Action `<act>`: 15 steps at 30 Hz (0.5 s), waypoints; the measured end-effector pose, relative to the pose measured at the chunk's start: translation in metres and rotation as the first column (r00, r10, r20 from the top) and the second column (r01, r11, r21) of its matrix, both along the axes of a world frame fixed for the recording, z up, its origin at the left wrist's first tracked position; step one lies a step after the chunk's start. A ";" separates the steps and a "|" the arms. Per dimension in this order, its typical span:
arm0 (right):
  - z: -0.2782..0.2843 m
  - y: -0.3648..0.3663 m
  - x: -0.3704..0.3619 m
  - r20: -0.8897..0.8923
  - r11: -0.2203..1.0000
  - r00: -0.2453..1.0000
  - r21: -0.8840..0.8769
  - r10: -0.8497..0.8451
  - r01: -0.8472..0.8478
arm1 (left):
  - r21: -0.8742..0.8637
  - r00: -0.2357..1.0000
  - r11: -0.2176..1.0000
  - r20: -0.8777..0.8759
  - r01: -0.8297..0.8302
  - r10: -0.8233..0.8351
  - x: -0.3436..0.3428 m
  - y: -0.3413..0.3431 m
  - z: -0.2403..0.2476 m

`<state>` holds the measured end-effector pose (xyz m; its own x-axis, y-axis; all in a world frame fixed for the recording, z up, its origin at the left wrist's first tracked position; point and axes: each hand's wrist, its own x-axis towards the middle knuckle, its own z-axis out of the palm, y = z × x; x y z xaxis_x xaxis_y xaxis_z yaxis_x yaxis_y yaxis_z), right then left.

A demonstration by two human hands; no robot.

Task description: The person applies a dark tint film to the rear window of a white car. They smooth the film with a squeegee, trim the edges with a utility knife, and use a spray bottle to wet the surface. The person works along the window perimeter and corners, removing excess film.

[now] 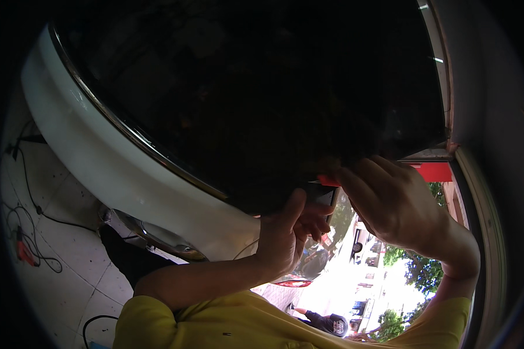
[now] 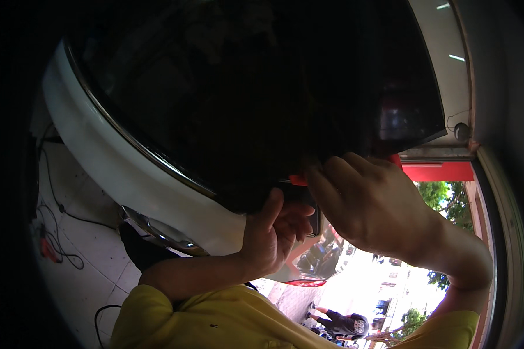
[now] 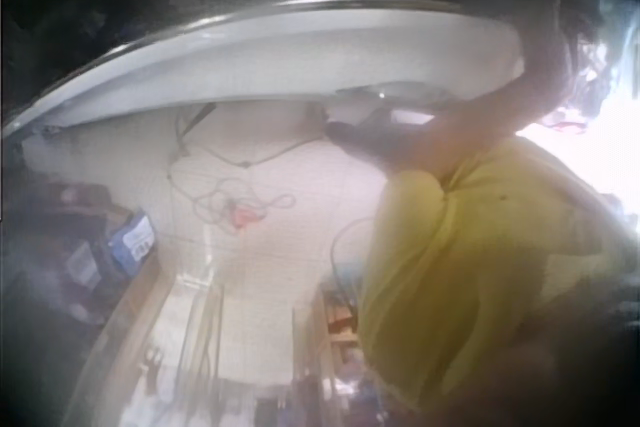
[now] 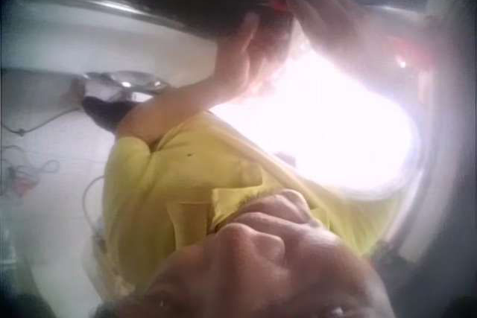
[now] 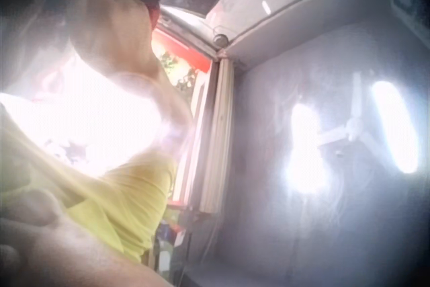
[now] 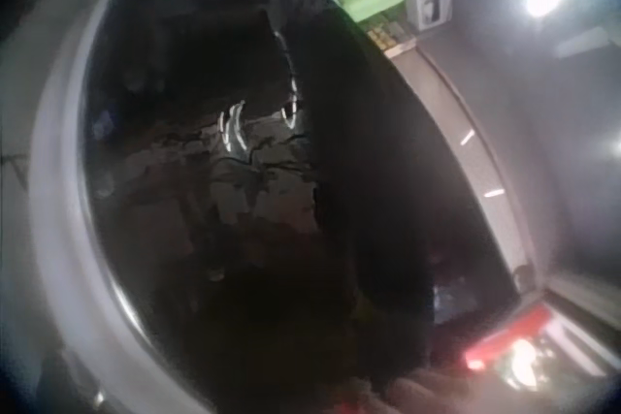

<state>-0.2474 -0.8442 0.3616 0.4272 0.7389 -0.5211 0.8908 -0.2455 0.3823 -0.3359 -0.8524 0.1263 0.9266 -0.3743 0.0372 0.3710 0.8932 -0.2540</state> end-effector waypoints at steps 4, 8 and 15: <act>0.008 0.005 0.003 -0.036 0.995 0.999 -0.095 0.018 -0.021 | -0.012 0.996 0.997 -0.025 0.082 -0.082 -0.003 0.011 0.006; 0.005 0.010 0.005 -0.016 0.992 0.993 -0.052 0.117 -0.117 | 0.013 0.995 0.995 -0.031 0.096 -0.096 -0.005 0.013 0.009; 0.003 0.030 0.004 -0.018 0.983 0.997 -0.169 0.075 -0.077 | -0.178 0.995 0.983 0.095 0.042 -0.025 -0.001 0.010 0.005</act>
<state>-0.2434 -0.8146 0.3641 0.3667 0.6697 -0.6458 0.9090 -0.1099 0.4021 -0.3365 -0.8420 0.1316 0.9031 -0.3846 0.1911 0.4293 0.8228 -0.3724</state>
